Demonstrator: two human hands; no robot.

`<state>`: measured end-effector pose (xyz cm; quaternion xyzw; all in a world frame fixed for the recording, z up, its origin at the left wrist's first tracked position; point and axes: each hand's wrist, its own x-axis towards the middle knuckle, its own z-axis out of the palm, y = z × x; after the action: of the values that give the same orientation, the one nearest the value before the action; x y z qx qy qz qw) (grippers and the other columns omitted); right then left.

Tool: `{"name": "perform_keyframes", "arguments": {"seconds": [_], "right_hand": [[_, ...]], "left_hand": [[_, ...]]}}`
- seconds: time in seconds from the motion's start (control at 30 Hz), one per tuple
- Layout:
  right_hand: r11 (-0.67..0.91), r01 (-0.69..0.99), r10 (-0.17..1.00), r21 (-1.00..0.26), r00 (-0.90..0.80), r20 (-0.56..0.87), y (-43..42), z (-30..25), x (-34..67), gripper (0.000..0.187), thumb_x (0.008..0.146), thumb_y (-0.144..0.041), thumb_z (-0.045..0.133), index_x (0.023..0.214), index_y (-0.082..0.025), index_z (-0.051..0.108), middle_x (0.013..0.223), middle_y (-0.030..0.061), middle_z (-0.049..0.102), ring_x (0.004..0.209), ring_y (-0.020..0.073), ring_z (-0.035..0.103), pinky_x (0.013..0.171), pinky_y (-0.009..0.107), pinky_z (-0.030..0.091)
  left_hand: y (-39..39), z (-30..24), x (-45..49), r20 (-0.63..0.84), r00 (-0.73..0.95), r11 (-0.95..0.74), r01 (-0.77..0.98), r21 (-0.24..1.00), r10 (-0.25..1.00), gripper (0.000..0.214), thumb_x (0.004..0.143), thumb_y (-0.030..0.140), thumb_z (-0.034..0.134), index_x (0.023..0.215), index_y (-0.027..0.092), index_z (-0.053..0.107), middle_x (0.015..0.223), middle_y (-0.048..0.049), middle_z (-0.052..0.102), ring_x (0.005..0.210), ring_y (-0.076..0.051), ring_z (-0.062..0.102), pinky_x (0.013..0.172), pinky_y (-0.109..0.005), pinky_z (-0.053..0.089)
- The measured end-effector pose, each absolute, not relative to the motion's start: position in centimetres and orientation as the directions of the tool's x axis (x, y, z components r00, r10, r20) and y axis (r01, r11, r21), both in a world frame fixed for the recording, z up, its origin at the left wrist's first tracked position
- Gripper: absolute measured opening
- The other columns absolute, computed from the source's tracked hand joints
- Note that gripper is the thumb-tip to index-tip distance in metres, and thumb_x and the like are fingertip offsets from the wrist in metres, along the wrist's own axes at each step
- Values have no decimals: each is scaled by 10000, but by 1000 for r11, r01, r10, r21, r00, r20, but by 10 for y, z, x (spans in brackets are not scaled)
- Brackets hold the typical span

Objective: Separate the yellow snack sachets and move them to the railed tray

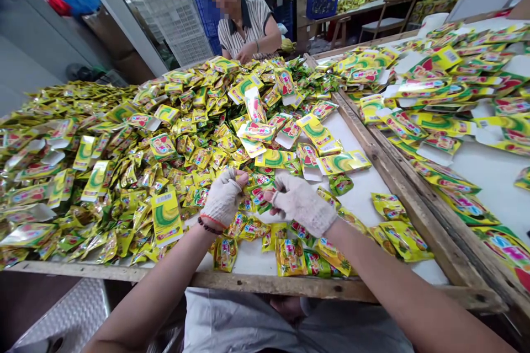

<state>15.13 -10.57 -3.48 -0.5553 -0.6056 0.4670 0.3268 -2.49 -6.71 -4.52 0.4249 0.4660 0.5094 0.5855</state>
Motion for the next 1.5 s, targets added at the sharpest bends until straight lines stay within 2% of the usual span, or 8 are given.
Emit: {"name": "perform_keyframes", "arguments": {"seconds": [0.17,0.27,0.4,0.6,0.9,1.13,1.37,1.5], "right_hand": [[96,530,990,-843,37,135,-102,-42,138,291,785,-372,548,648,-227,336,596,-31,440,563,126,436,512,241,346],[111,575,971,-811,112,212,-97,-40,147,275,757,-335,565,643,-224,341,607,-28,453,578,125,433,535,239,346],[90,566,965,-819,152,212,-91,-39,161,241,746,-385,579,681,-218,417,621,-26,500,563,127,451,535,245,354],[-30,336,932,-941,350,95,-87,-44,161,252,748,-462,550,754,-225,462,627,-17,511,524,138,459,486,257,383],[119,562,886,-818,313,343,-89,-51,149,261,759,-440,563,725,-218,429,696,16,555,619,152,507,603,280,440],[-10,603,993,-797,100,63,-97,-35,158,266,810,-456,561,741,-204,512,614,-11,602,487,125,529,503,245,390],[67,701,982,-710,78,170,-99,-42,154,275,828,-469,527,733,-212,498,602,5,589,560,153,548,551,258,413],[117,702,977,-703,47,209,-99,-44,161,346,786,-480,573,995,-204,578,865,68,678,790,219,623,699,311,488]], "left_hand": [[-78,-42,-11,-176,145,225,-479,849,974,315,646,293,786,735,165,512,723,21,572,647,-80,547,594,-209,455],[-81,-39,-15,-244,266,344,-450,824,933,308,656,266,792,744,160,516,753,13,582,677,-96,584,632,-238,497],[-82,-37,-22,-339,401,477,-321,818,851,401,618,185,809,948,166,583,788,13,586,670,-108,596,623,-284,547],[-85,-37,-11,-286,261,371,-386,845,922,319,598,169,776,830,145,558,774,0,582,700,-128,594,658,-357,586],[-91,-40,-1,-233,309,356,-438,826,922,432,558,244,839,837,152,523,736,17,606,664,-105,591,678,-331,577],[-90,-44,-6,-163,316,265,-314,912,935,465,634,340,804,979,170,543,814,9,609,705,-118,606,635,-312,584],[-86,-45,-5,-76,260,140,-238,961,962,432,653,408,785,865,170,492,712,40,546,587,-69,535,530,-187,479],[-84,-48,-8,22,284,31,-179,983,959,353,671,326,763,812,155,488,677,50,517,535,-33,442,494,-152,377]]}}
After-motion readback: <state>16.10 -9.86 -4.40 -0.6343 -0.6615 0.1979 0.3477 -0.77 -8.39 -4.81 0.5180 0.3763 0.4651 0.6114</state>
